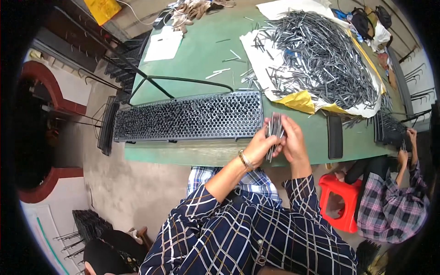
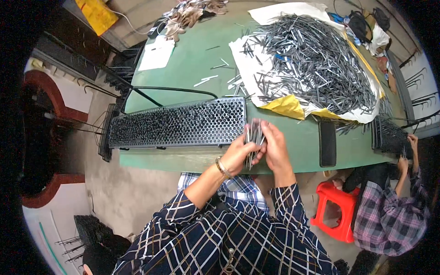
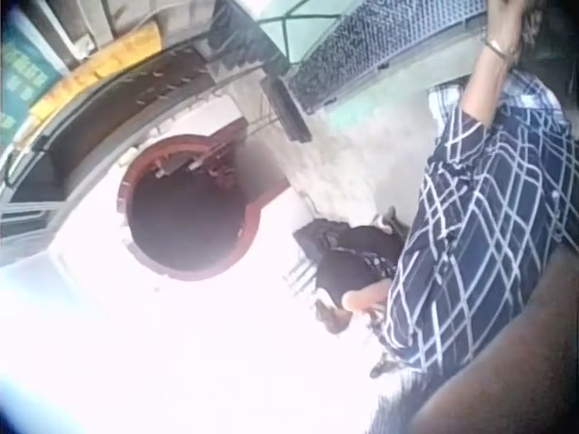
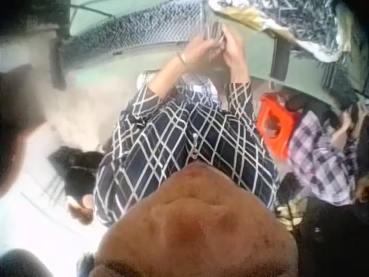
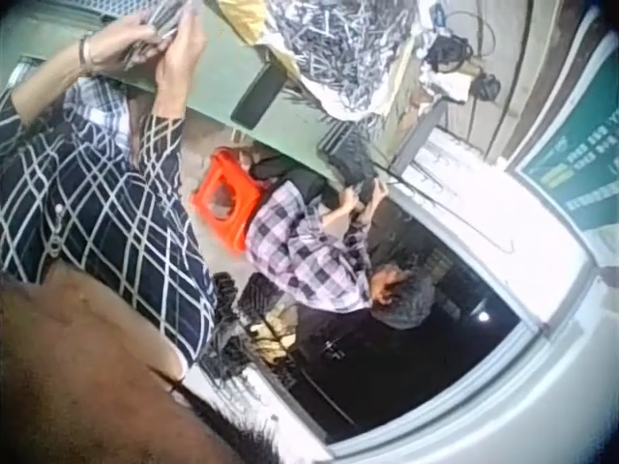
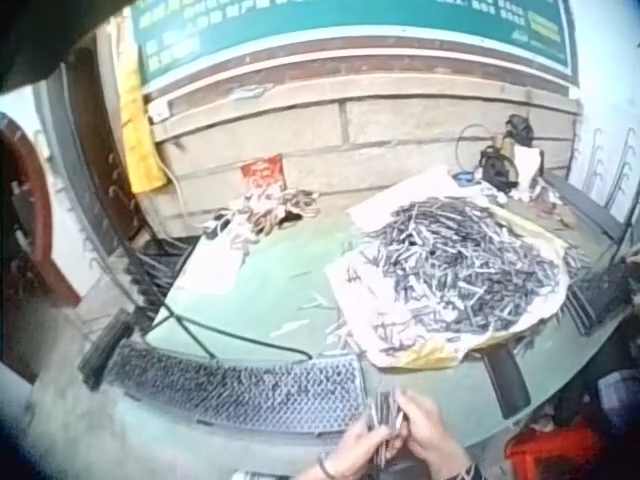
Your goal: Inserting small metal pins into a black honeycomb grid tray.
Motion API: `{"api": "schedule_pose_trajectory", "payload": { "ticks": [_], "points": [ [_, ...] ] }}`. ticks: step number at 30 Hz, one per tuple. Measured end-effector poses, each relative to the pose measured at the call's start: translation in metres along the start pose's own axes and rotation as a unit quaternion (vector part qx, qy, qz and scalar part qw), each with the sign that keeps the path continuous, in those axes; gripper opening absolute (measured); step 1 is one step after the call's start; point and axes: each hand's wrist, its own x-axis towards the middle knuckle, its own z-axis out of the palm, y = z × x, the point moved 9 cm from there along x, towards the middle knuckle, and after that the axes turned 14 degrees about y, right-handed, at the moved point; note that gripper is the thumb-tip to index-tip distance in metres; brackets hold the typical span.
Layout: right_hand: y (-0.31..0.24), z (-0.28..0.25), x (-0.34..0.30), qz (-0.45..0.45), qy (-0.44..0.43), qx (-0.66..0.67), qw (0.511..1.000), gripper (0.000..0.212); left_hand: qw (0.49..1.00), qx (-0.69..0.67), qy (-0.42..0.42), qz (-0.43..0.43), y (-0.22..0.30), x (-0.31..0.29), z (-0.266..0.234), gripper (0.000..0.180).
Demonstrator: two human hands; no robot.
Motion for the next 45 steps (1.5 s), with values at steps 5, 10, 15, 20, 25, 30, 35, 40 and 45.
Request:
{"api": "schedule_pose_trajectory", "payload": {
  "ticks": [5, 10, 15, 20, 25, 30, 35, 40, 45],
  "points": [
    [0.043, 0.0, -0.016, 0.004, -0.033, -0.082, 0.996, 0.021, 0.999, 0.017, 0.011, -0.034, -0.024, -0.03, -0.039, 0.016],
    [0.071, 0.02, -0.029, 0.015, -0.05, -0.11, 0.993, 0.019, 0.997, -0.007, 0.073, -0.025, -0.029, -0.047, -0.086, 0.026],
    [0.081, 0.043, -0.039, -0.038, -0.07, -0.178, 0.981, 0.021, 0.997, 0.051, 0.065, 0.014, -0.024, -0.059, -0.118, 0.027],
    [0.079, 0.053, -0.04, -0.092, -0.056, -0.211, 0.971, 0.02, 0.997, 0.061, 0.042, 0.031, -0.022, -0.069, -0.122, 0.023],
    [0.077, 0.05, -0.035, -0.053, -0.017, -0.205, 0.977, 0.018, 0.998, 0.043, 0.04, 0.035, -0.02, -0.072, -0.124, 0.021],
    [0.063, 0.057, -0.03, -0.043, -0.026, -0.251, 0.967, 0.018, 0.999, 0.013, 0.01, 0.047, -0.018, -0.07, -0.122, 0.019],
    [0.028, 0.08, -0.018, -0.16, -0.035, -0.287, 0.944, 0.021, 0.997, -0.07, 0.016, 0.007, -0.017, -0.07, -0.126, 0.027],
    [-0.01, 0.107, 0.001, -0.375, -0.001, -0.304, 0.876, 0.018, 0.996, -0.083, 0.039, -0.001, -0.021, -0.066, -0.135, 0.031],
    [-0.013, 0.137, -0.002, -0.534, -0.034, -0.384, 0.752, 0.014, 0.994, -0.09, 0.065, 0.0, -0.021, -0.071, -0.139, 0.031]
  ]
}}
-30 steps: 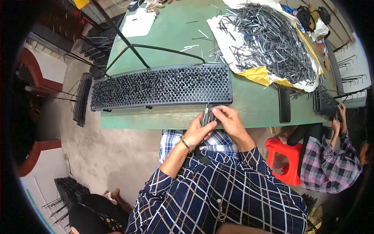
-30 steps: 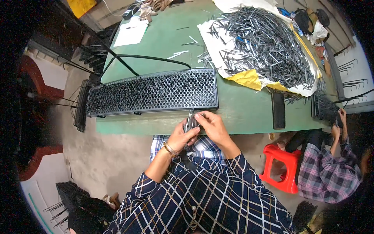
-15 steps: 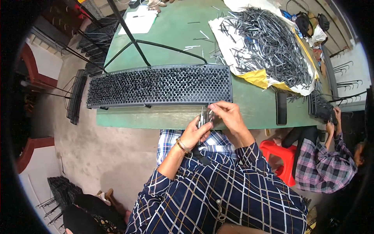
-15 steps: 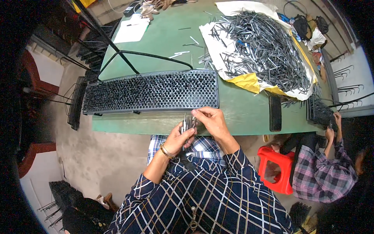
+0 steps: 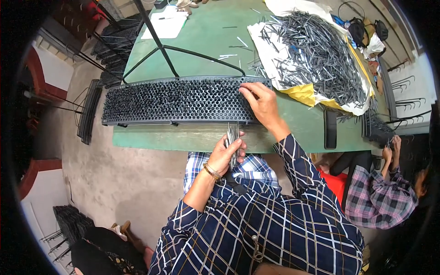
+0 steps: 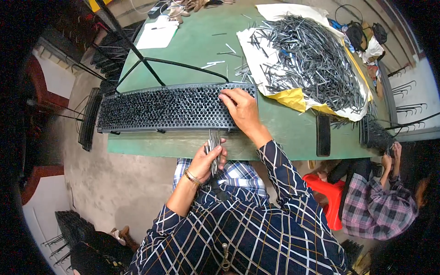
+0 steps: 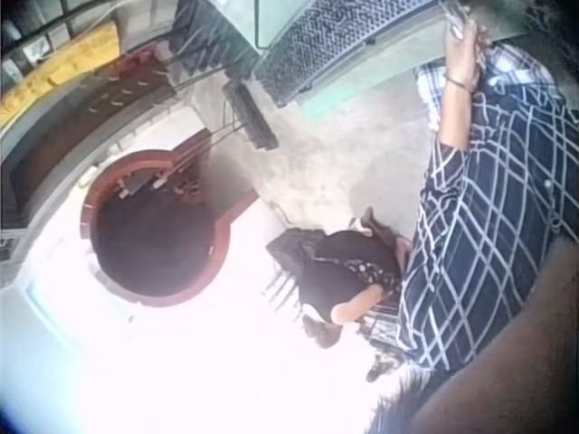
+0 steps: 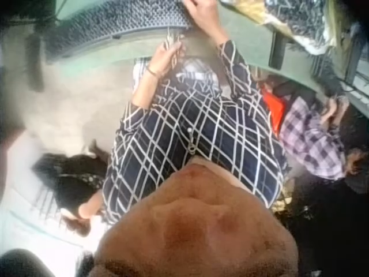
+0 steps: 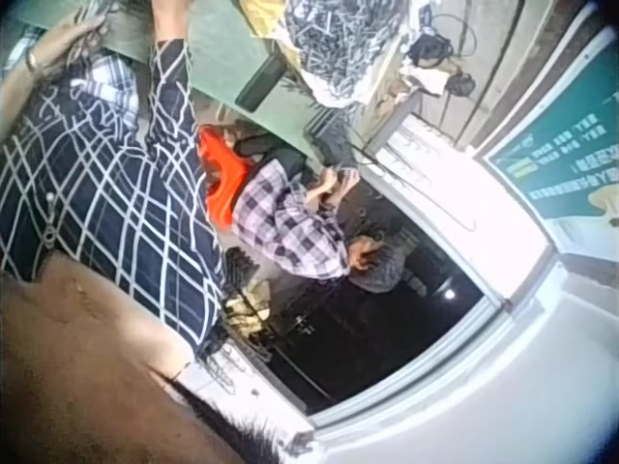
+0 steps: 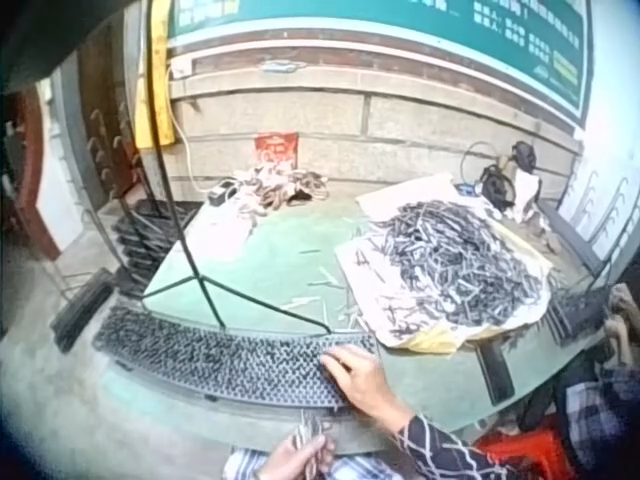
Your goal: Inserting small metal pins into a black honeycomb grid tray.
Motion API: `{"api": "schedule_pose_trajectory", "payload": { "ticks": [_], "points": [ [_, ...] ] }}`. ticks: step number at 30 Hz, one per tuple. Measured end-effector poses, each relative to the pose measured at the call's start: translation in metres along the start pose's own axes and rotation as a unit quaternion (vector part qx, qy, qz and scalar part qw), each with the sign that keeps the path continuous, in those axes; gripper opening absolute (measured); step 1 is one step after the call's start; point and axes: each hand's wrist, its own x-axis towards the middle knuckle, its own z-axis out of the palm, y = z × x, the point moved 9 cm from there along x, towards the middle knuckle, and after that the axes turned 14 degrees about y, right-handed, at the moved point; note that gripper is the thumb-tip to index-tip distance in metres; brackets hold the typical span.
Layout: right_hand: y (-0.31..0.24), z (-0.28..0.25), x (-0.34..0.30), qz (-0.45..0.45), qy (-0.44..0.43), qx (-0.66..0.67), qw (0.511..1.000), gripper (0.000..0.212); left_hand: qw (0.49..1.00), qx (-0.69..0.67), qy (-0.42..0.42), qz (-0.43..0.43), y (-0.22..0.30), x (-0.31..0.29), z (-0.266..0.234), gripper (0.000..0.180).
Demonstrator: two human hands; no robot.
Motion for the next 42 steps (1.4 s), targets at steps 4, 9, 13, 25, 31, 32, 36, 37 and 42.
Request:
{"api": "schedule_pose_trajectory", "payload": {
  "ticks": [4, 9, 13, 25, 31, 32, 36, 37, 42],
  "points": [
    [0.001, 0.002, 0.002, -0.014, -0.003, -0.016, 1.0, 0.014, 1.0, 0.005, 0.0, 0.005, 0.002, -0.001, -0.002, 0.031],
    [-0.001, 0.005, 0.002, -0.01, -0.015, -0.015, 1.0, 0.014, 1.0, 0.008, 0.012, -0.002, 0.003, 0.001, -0.005, 0.03],
    [-0.003, 0.003, 0.003, -0.03, -0.023, -0.027, 0.999, 0.015, 1.0, 0.0, 0.015, -0.009, 0.005, 0.001, -0.002, 0.029],
    [-0.013, 0.011, -0.01, -0.109, -0.061, -0.115, 0.985, 0.017, 1.0, 0.014, 0.022, 0.007, 0.01, -0.001, 0.002, 0.029],
    [-0.002, 0.007, -0.023, 0.098, -0.133, 0.031, 0.986, 0.017, 0.999, 0.013, 0.033, 0.025, 0.013, -0.002, -0.003, 0.03],
    [-0.001, 0.01, -0.037, 0.196, -0.194, 0.084, 0.958, 0.019, 0.999, 0.017, 0.028, 0.033, 0.015, -0.002, -0.001, 0.029],
    [0.016, 0.015, -0.072, 0.338, -0.252, 0.157, 0.893, 0.025, 0.997, 0.04, 0.034, 0.053, 0.015, 0.001, 0.002, 0.026],
    [0.02, 0.013, -0.076, 0.386, -0.246, 0.163, 0.874, 0.026, 0.997, 0.04, 0.033, 0.053, 0.015, 0.001, 0.003, 0.026],
    [0.032, -0.009, -0.046, 0.372, -0.1, 0.192, 0.903, 0.02, 0.997, 0.021, 0.067, 0.033, 0.009, 0.008, -0.002, 0.022]
  ]
}}
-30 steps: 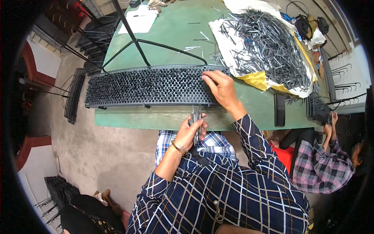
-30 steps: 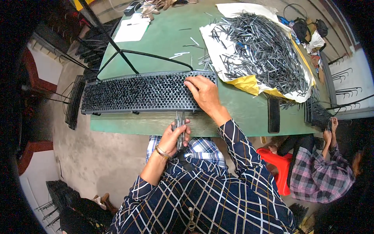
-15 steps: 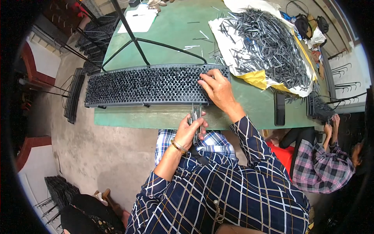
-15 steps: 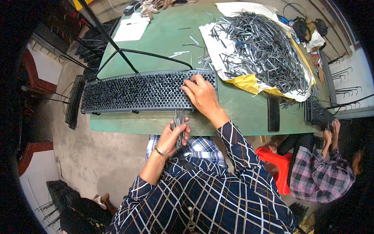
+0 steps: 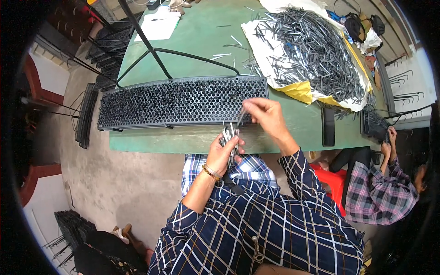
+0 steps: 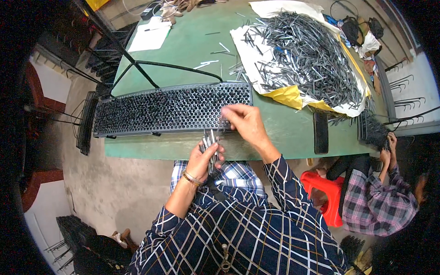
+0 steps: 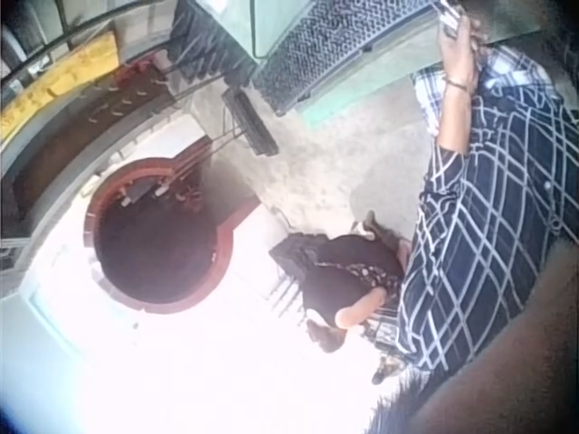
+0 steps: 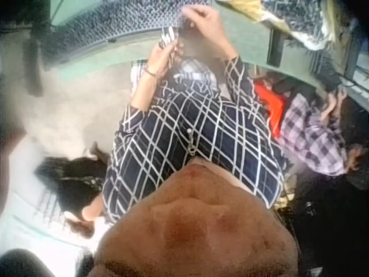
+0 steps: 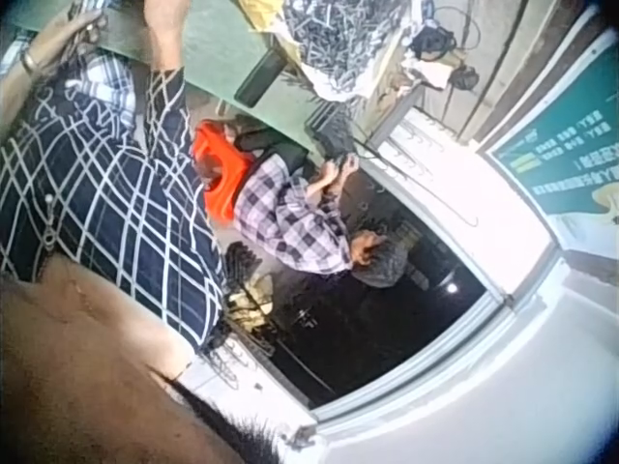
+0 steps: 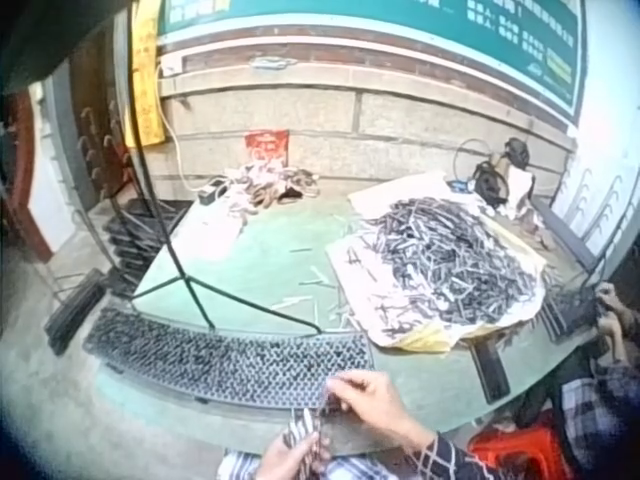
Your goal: Inserting small metal pins into a black honeycomb grid tray.
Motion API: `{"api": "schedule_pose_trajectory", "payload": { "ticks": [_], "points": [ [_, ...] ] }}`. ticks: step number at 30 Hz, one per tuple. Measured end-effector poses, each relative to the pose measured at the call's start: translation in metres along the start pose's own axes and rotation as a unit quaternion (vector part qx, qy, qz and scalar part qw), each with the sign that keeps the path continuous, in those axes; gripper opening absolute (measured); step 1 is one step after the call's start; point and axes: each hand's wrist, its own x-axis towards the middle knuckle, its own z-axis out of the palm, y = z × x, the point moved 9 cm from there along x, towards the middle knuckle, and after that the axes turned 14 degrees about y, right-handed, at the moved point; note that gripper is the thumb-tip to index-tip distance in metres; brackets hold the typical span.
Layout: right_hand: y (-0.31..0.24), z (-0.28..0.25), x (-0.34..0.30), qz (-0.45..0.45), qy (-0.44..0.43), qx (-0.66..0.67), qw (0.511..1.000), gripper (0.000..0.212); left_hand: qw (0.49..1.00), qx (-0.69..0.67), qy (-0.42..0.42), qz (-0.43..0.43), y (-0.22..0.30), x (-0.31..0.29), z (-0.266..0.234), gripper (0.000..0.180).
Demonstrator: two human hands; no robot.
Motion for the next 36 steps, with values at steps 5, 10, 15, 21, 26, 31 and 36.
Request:
{"api": "schedule_pose_trajectory", "payload": {
  "ticks": [5, 10, 15, 21, 26, 31, 36],
  "points": [
    [-0.017, -0.011, 0.023, -0.126, 0.119, -0.034, 0.984, 0.018, 1.0, -0.002, -0.006, -0.013, 0.0, 0.005, 0.007, 0.022],
    [-0.035, -0.001, 0.015, -0.33, 0.124, -0.149, 0.924, 0.015, 0.999, -0.01, -0.009, -0.033, -0.001, 0.004, 0.01, 0.021],
    [-0.037, 0.022, 0.0, -0.448, 0.076, -0.272, 0.848, 0.017, 0.999, -0.007, -0.01, -0.044, -0.004, 0.001, 0.008, 0.02],
    [-0.039, 0.016, -0.003, -0.344, 0.048, -0.226, 0.91, 0.015, 0.999, -0.018, 0.004, -0.037, 0.001, -0.002, 0.006, 0.018],
    [0.002, 0.022, -0.028, -0.096, -0.14, -0.165, 0.972, 0.017, 0.999, -0.035, -0.011, -0.007, 0.008, 0.0, 0.009, 0.022],
    [0.01, 0.0, -0.016, 0.012, -0.051, -0.03, 0.998, 0.017, 1.0, -0.027, 0.006, -0.014, 0.009, -0.001, 0.017, 0.023],
    [-0.029, -0.022, 0.01, -0.155, 0.123, -0.062, 0.978, 0.015, 0.999, -0.027, -0.005, -0.021, 0.009, 0.007, 0.026, 0.025]
  ]
}}
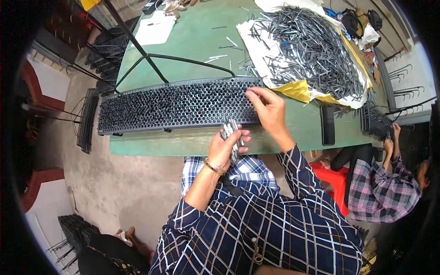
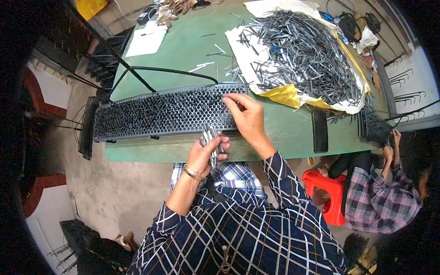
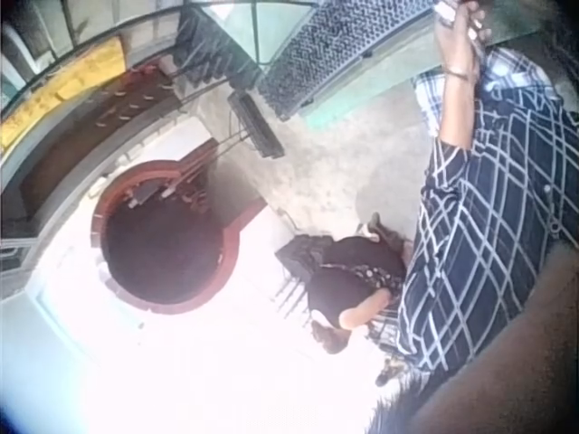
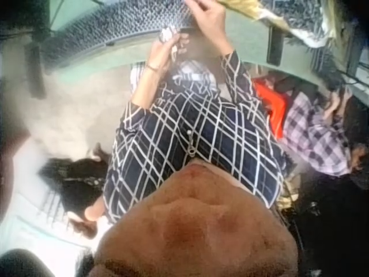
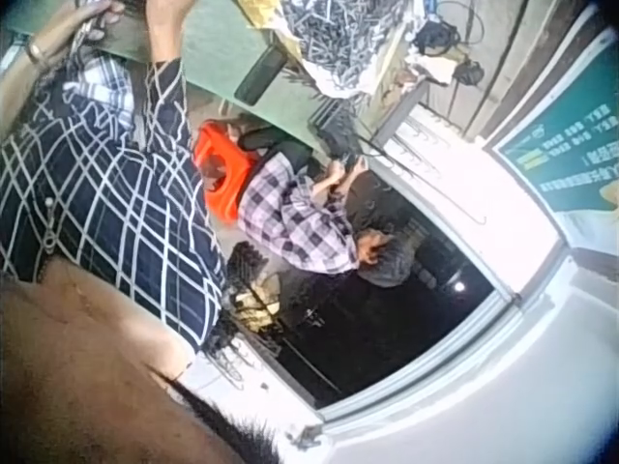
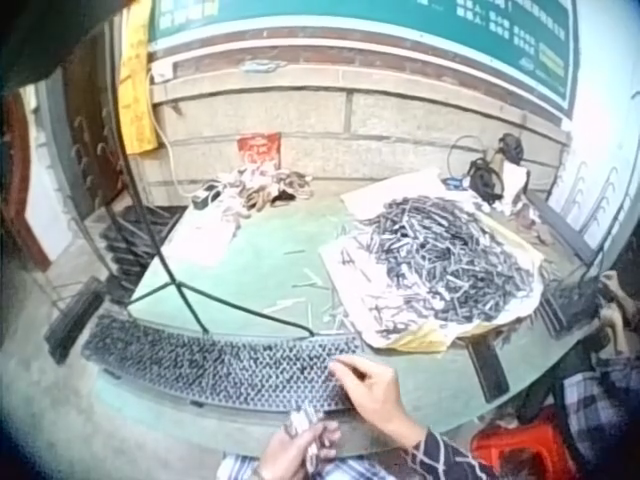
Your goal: Inserting small metal pins into a black honeycomb grid tray.
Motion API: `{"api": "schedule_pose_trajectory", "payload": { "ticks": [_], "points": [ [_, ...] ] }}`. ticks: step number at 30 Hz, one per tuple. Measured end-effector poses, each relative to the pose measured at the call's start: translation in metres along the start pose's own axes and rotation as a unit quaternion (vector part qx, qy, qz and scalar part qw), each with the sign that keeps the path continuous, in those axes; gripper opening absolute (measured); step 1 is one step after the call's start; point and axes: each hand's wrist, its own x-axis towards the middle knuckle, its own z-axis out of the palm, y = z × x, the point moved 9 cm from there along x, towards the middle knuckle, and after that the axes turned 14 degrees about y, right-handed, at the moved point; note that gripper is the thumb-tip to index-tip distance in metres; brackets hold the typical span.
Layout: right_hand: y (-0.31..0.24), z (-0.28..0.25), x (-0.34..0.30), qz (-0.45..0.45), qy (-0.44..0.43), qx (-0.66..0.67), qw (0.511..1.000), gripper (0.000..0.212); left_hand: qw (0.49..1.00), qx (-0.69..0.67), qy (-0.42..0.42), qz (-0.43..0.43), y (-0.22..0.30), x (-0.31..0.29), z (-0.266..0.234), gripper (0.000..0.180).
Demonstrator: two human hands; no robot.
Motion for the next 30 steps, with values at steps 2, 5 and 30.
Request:
{"api": "schedule_pose_trajectory", "payload": {
  "ticks": [2, 5, 30],
  "points": [
    [-0.009, -0.002, 0.007, -0.083, 0.042, -0.028, 0.995, 0.013, 1.0, 0.001, 0.007, -0.024, -0.002, 0.003, 0.004, 0.019],
    [-0.006, 0.006, 0.005, -0.154, 0.045, -0.034, 0.986, 0.013, 0.999, 0.001, 0.026, -0.036, -0.009, 0.006, -0.005, 0.019],
    [-0.008, 0.005, -0.016, -0.132, -0.021, -0.122, 0.984, 0.017, 0.999, 0.004, 0.048, -0.017, -0.012, 0.002, -0.022, 0.017]
  ]
}}
